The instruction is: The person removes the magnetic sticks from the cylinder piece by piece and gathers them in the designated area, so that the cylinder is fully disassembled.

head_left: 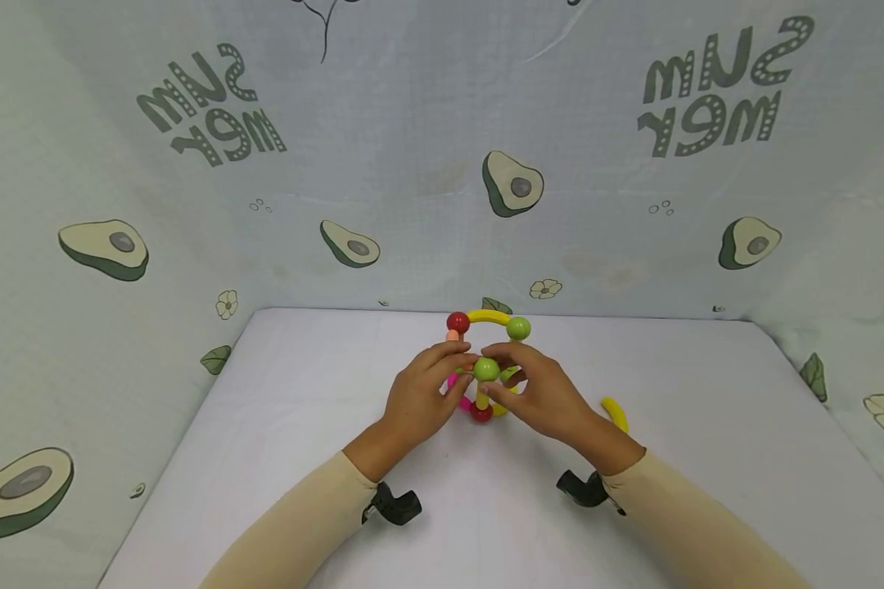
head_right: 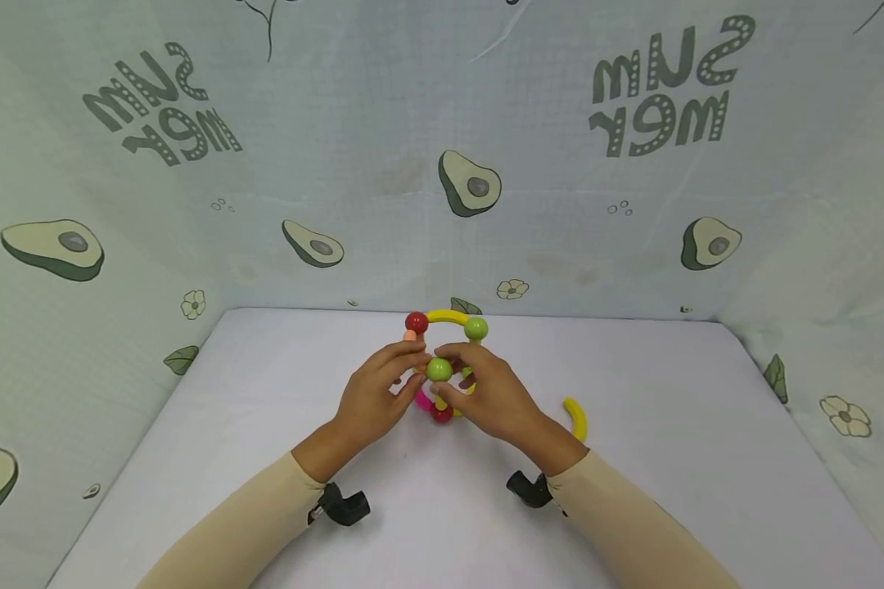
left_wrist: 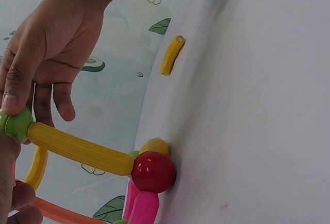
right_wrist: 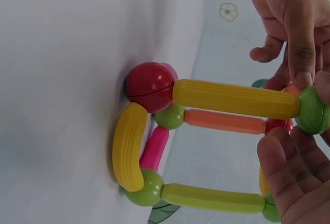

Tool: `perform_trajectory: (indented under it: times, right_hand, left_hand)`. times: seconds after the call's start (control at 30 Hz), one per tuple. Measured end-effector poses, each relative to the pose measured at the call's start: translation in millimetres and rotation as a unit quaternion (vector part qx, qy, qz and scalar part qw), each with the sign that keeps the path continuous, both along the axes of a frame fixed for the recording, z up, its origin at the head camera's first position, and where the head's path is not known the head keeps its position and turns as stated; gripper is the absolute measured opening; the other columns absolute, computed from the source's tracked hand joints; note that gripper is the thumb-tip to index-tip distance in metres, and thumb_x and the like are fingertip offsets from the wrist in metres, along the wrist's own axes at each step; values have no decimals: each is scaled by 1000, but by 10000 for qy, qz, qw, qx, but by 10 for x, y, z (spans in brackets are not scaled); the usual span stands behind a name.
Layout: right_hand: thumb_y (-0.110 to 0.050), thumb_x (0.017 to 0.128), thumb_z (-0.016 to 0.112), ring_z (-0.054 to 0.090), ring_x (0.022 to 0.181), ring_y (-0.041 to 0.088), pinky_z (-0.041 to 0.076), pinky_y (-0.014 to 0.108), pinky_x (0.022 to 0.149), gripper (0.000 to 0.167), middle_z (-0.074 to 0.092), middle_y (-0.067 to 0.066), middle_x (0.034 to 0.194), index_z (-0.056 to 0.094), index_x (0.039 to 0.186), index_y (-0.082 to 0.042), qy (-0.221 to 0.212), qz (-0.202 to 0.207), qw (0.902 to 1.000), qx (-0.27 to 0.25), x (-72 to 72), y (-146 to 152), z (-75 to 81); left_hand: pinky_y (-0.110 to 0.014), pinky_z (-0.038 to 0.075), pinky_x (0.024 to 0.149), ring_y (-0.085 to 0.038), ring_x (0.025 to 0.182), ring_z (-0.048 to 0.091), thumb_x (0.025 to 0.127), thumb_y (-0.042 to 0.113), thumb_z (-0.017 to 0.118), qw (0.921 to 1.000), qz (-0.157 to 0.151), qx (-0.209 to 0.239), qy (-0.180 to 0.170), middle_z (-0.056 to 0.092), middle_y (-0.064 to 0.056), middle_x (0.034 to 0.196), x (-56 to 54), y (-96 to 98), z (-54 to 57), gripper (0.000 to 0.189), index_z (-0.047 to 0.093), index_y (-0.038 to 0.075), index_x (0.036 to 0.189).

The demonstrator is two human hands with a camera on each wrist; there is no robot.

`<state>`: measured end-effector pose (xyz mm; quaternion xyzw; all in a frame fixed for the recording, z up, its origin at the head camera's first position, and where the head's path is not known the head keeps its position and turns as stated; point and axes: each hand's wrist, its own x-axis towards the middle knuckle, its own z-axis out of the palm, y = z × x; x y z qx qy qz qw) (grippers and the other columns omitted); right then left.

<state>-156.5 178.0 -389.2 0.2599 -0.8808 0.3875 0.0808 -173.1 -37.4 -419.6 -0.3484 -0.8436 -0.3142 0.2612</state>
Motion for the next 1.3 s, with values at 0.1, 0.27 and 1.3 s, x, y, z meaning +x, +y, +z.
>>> perform_trajectory:
  times: [0.1, 0.27, 1.3]
  right_hand:
    - [-11, 87, 84, 66, 97, 16, 59, 34, 81, 47, 68, 1, 112, 62, 128, -6, 82, -14, 10000, 11, -1, -13, 5]
    - [-10, 86, 84, 68, 91, 16, 60, 35, 81, 46, 69, 2, 111, 63, 126, -5, 45, -51, 10000, -18, -4, -18, 16]
    - [-10, 86, 84, 69, 93, 16, 59, 32, 80, 45, 70, 2, 113, 65, 126, -5, -178, -119, 9997, -148, -10, -7, 18]
  left_hand:
    - [-26, 46, 104, -19, 125, 60, 92, 11, 79, 10000, -13, 32, -20, 64, -6, 130, 0, 5, 8, 31, 72, 7, 121]
    - [-25, 45, 105, -19, 125, 59, 92, 10, 79, 9999, -15, 34, -133, 64, -6, 130, 1, 9, 17, 31, 71, 7, 121]
    - [-27, 48, 103, -20, 118, 61, 94, 10, 75, 9998, -36, 63, -206, 64, -7, 125, -7, 21, 39, 23, 72, 6, 115]
